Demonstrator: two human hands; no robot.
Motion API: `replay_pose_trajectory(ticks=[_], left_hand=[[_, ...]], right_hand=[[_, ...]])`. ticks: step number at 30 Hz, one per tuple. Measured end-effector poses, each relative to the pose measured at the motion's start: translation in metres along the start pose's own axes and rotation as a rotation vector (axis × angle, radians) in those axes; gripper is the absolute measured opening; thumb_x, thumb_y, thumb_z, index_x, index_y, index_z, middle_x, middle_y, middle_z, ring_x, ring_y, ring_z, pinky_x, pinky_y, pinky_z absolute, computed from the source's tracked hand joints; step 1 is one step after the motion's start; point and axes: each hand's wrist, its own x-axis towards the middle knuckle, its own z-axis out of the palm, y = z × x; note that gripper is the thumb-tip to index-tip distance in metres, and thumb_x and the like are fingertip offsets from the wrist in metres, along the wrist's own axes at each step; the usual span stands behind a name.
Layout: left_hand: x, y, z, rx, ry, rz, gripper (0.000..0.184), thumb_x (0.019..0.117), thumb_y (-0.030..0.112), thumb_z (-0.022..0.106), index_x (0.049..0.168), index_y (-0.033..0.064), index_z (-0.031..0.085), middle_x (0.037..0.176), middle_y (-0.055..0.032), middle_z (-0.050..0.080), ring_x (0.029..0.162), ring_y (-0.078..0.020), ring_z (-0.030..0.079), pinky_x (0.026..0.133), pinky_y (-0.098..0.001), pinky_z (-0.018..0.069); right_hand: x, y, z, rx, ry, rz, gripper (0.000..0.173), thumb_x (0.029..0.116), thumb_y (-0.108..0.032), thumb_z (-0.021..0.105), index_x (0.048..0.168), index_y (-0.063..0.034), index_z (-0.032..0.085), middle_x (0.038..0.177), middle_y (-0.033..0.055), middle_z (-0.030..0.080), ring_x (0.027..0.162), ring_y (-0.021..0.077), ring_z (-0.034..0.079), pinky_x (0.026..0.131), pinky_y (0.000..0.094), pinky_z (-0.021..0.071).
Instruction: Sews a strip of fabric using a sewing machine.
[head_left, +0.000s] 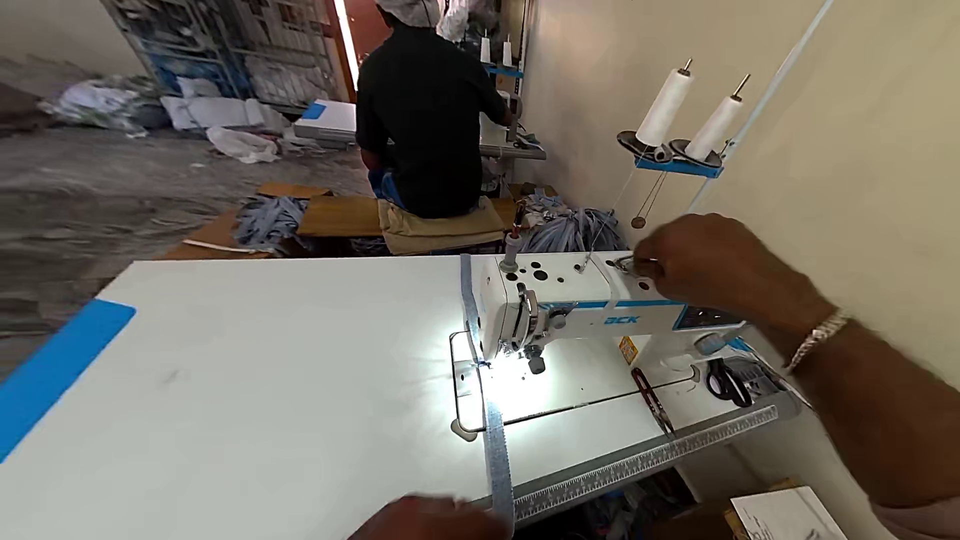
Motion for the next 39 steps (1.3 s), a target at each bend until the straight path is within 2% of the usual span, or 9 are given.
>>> replay_pose_trajectory(ticks=[4, 8, 14, 21, 24, 29, 33, 35, 39], left_hand=[[0.058, 0.02, -0.014, 0.171, 0.139, 0.192, 0.031, 0.1088, 0.03, 0.05, 0.12, 0.0119, 0.073, 0.12, -0.0048, 0.074, 0.106, -0.0166, 0.072, 0.091, -0.0378, 0.059], [0.105, 0.043, -0.041, 0.193, 0.419, 0.166, 0.028, 0.1046, 0.03, 0.054, 0.112, 0.0148, 0.076, 0.088, 0.0026, 0.073, 0.069, -0.0077, 0.067, 0.062, -0.0306, 0.0597], [0.244, 0.084, -0.058, 0.179, 0.351, -0.089, 0.036, 0.1094, 0.023, 0.048, 0.134, 0.0015, 0.063, 0.122, -0.0179, 0.068, 0.095, -0.0283, 0.073, 0.087, -0.0489, 0.0603], [0.306, 0.074, -0.053, 0.432, 0.211, -0.206, 0.041, 0.105, 0.038, 0.055, 0.106, 0.0008, 0.072, 0.109, -0.0211, 0.07, 0.108, -0.0384, 0.067, 0.09, -0.0626, 0.0523], [0.31, 0.067, -0.051, 0.531, 0.19, -0.149, 0.033, 0.1053, 0.032, 0.052, 0.108, 0.0084, 0.075, 0.111, -0.0157, 0.071, 0.11, -0.0344, 0.067, 0.091, -0.0609, 0.0527], [0.307, 0.07, -0.045, 0.584, 0.277, -0.123, 0.03, 0.1052, 0.03, 0.052, 0.115, 0.0115, 0.074, 0.119, -0.0138, 0.071, 0.116, -0.0339, 0.066, 0.093, -0.0595, 0.0533], [0.226, 0.061, -0.005, 0.523, 0.518, 0.239, 0.032, 0.108, 0.024, 0.047, 0.12, 0.0106, 0.074, 0.115, -0.0067, 0.073, 0.107, -0.0209, 0.07, 0.089, -0.0426, 0.0577], [0.153, 0.034, 0.027, 0.425, 0.617, 0.326, 0.024, 0.1027, 0.02, 0.055, 0.099, 0.0071, 0.075, 0.091, -0.0055, 0.07, 0.083, -0.0165, 0.069, 0.068, -0.0366, 0.0569], [0.078, -0.076, 0.048, 0.47, 0.552, -0.08, 0.028, 0.1035, 0.026, 0.056, 0.106, 0.0071, 0.076, 0.104, -0.0109, 0.075, 0.096, -0.0257, 0.074, 0.082, -0.0484, 0.0604]], right_hand=[[0.01, 0.017, 0.007, 0.083, 0.038, 0.031, 0.011, 0.0928, -0.019, 0.068, 0.085, -0.0116, 0.072, 0.086, 0.0123, 0.068, 0.082, 0.0359, 0.067, 0.065, 0.0613, 0.0518], [-0.009, 0.005, 0.007, 0.073, 0.063, -0.005, 0.008, 0.0917, -0.019, 0.07, 0.086, -0.0145, 0.073, 0.083, 0.0081, 0.069, 0.079, 0.0315, 0.068, 0.062, 0.0562, 0.0521], [-0.021, 0.028, 0.033, 0.239, 0.184, 0.108, 0.013, 0.0965, -0.019, 0.066, 0.089, -0.0098, 0.073, 0.084, 0.015, 0.068, 0.082, 0.0383, 0.068, 0.066, 0.0635, 0.0513], [-0.113, 0.006, 0.064, 1.24, 0.527, -0.137, 0.013, 0.1035, -0.017, 0.05, 0.099, -0.0109, 0.061, 0.126, 0.0011, 0.06, 0.096, 0.0076, 0.063, 0.082, 0.0271, 0.0559], [-0.11, -0.019, 0.088, 1.637, 0.543, -0.011, 0.017, 0.1062, -0.016, 0.043, 0.095, -0.0189, 0.056, 0.092, -0.0072, 0.066, 0.075, 0.0039, 0.061, 0.068, 0.0218, 0.0517], [-0.171, -0.096, 0.18, 1.402, 0.225, 0.234, 0.016, 0.0968, -0.022, 0.059, 0.088, -0.0082, 0.061, 0.069, 0.0005, 0.054, 0.056, 0.0122, 0.05, 0.049, 0.0311, 0.0433], [-0.266, -0.126, 0.225, 1.321, -0.363, 0.202, 0.033, 0.095, -0.029, 0.069, 0.116, -0.0043, 0.068, 0.114, 0.0114, 0.069, 0.096, 0.0203, 0.068, 0.084, 0.0411, 0.0586], [-0.303, -0.132, 0.233, 1.301, -0.459, 0.301, 0.03, 0.095, -0.019, 0.068, 0.12, -0.0031, 0.066, 0.105, 0.0123, 0.071, 0.084, 0.023, 0.069, 0.076, 0.0454, 0.0592], [-0.32, -0.141, 0.244, 1.215, -0.729, 0.167, 0.032, 0.0997, -0.029, 0.064, 0.122, -0.0063, 0.069, 0.104, 0.0124, 0.073, 0.092, 0.0263, 0.072, 0.087, 0.0515, 0.0579]])
